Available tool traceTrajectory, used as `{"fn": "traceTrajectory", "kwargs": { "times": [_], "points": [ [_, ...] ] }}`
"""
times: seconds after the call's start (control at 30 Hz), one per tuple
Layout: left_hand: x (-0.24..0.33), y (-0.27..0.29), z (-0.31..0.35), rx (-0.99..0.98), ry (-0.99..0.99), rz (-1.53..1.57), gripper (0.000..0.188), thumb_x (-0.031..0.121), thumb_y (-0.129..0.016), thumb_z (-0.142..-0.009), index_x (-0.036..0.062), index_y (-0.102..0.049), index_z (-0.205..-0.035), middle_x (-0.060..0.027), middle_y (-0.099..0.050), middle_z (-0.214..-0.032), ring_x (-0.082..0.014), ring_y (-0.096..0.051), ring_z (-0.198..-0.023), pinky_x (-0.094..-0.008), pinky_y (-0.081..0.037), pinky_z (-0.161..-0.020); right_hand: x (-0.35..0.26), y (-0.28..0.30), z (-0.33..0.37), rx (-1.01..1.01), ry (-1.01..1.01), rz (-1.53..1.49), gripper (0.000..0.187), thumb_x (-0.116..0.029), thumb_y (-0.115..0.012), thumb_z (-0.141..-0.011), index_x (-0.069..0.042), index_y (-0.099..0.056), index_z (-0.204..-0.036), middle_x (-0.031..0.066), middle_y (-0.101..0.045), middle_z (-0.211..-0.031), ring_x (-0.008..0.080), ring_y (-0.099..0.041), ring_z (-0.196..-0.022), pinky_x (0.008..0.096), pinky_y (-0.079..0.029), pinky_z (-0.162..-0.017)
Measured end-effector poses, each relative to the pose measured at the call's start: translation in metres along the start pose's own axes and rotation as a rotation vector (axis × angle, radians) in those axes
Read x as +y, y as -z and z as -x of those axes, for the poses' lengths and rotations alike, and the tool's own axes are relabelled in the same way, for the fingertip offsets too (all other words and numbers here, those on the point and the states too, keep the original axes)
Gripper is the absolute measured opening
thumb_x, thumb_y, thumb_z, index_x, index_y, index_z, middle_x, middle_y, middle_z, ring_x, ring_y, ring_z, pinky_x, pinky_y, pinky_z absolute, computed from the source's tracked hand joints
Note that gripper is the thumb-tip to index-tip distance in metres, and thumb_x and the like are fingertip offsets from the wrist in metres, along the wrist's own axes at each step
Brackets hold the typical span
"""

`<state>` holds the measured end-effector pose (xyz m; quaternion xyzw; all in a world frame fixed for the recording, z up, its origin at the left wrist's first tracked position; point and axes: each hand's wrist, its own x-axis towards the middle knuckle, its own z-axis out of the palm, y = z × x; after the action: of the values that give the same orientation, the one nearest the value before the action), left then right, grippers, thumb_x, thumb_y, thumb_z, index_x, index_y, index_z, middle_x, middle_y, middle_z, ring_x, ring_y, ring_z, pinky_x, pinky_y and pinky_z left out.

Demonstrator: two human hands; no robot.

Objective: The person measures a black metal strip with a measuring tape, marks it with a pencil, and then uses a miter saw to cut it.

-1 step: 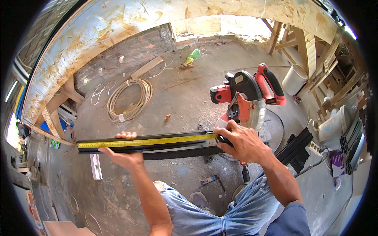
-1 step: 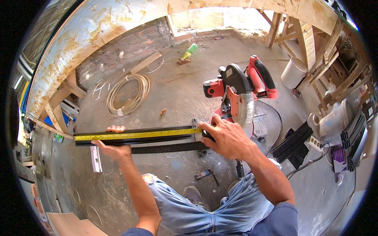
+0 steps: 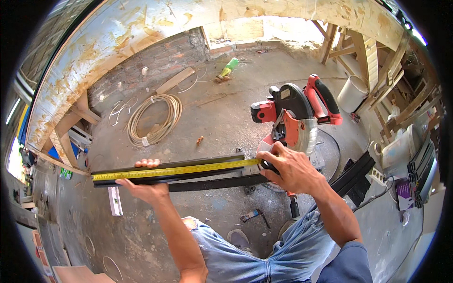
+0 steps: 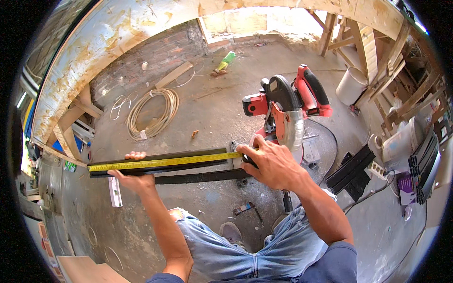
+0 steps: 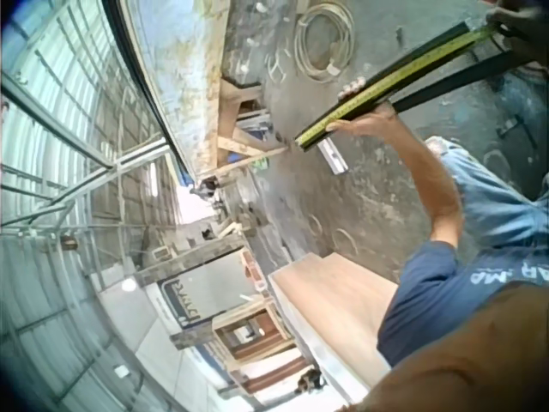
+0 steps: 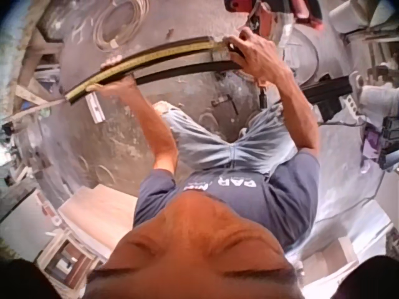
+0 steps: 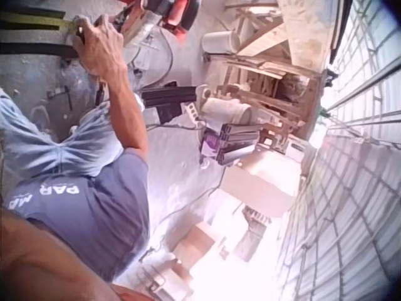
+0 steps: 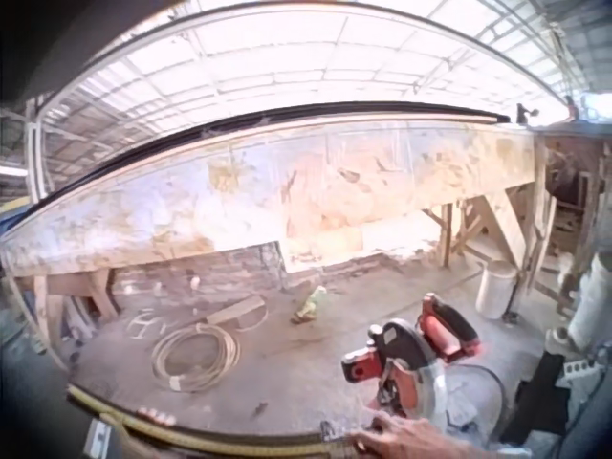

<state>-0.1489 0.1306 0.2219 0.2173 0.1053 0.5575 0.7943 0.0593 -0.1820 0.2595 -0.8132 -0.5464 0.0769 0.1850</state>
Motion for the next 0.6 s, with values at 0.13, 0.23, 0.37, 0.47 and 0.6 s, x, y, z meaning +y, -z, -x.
{"fn": "traceTrajectory", "kwargs": {
  "times": [0.13,0.23,0.37,0.47,0.6],
  "points": [
    [0.007,0.019,-0.008,-0.157,0.035,0.127,0.077,0.075,-0.06,-0.084,-0.0015,-0.053,-0.094,-0.0106,-0.047,-0.089,-0.0251,-0.048,-0.086,-0.0385,-0.044,-0.081,0.012,0.0,0.005,0.062,-0.01,0.028,0.037,-0.035,-0.061,-0.096,-0.018,-0.057,-0.128,0.0169,-0.056,-0.109,0.036,-0.066,-0.095,0.0455,-0.053,-0.077],
    [0.017,0.02,-0.011,-0.043,-0.049,0.058,0.078,0.075,-0.056,-0.085,-0.0019,-0.053,-0.095,-0.012,-0.049,-0.09,-0.0262,-0.049,-0.086,-0.0397,-0.046,-0.083,0.021,-0.001,0.003,0.094,-0.031,0.069,0.035,-0.034,-0.062,-0.095,-0.017,-0.059,-0.125,0.0178,-0.057,-0.108,0.0373,-0.067,-0.093,0.0462,-0.054,-0.077],
    [0.019,0.012,-0.002,0.224,-0.103,-0.141,0.082,0.082,-0.047,-0.086,0.0001,-0.052,-0.095,-0.0131,-0.056,-0.084,-0.028,-0.053,-0.079,-0.0436,-0.049,-0.081,0.018,0.0,-0.004,0.114,0.008,0.043,0.033,-0.031,-0.062,-0.094,-0.016,-0.06,-0.123,0.0187,-0.059,-0.107,0.0382,-0.066,-0.09,0.0474,-0.053,-0.076],
    [-0.015,-0.024,0.012,0.261,-0.003,-0.21,0.087,0.087,-0.043,-0.082,0.0009,-0.051,-0.094,-0.0131,-0.056,-0.079,-0.0271,-0.054,-0.071,-0.045,-0.052,-0.07,0.014,0.007,0.0,0.065,0.041,-0.081,0.031,-0.03,-0.062,-0.095,-0.014,-0.061,-0.121,0.0158,-0.058,-0.104,0.036,-0.064,-0.089,0.0458,-0.05,-0.075],
    [-0.049,-0.024,0.027,-0.118,0.25,0.103,0.101,0.099,-0.04,-0.066,0.002,-0.057,-0.084,-0.0119,-0.057,-0.079,-0.0263,-0.054,-0.071,-0.0414,-0.045,-0.074,0.006,-0.001,-0.003,-0.072,0.06,-0.216,0.03,-0.03,-0.06,-0.095,-0.011,-0.062,-0.118,0.014,-0.059,-0.099,0.0351,-0.061,-0.089,0.0444,-0.048,-0.077]
  ]
}}
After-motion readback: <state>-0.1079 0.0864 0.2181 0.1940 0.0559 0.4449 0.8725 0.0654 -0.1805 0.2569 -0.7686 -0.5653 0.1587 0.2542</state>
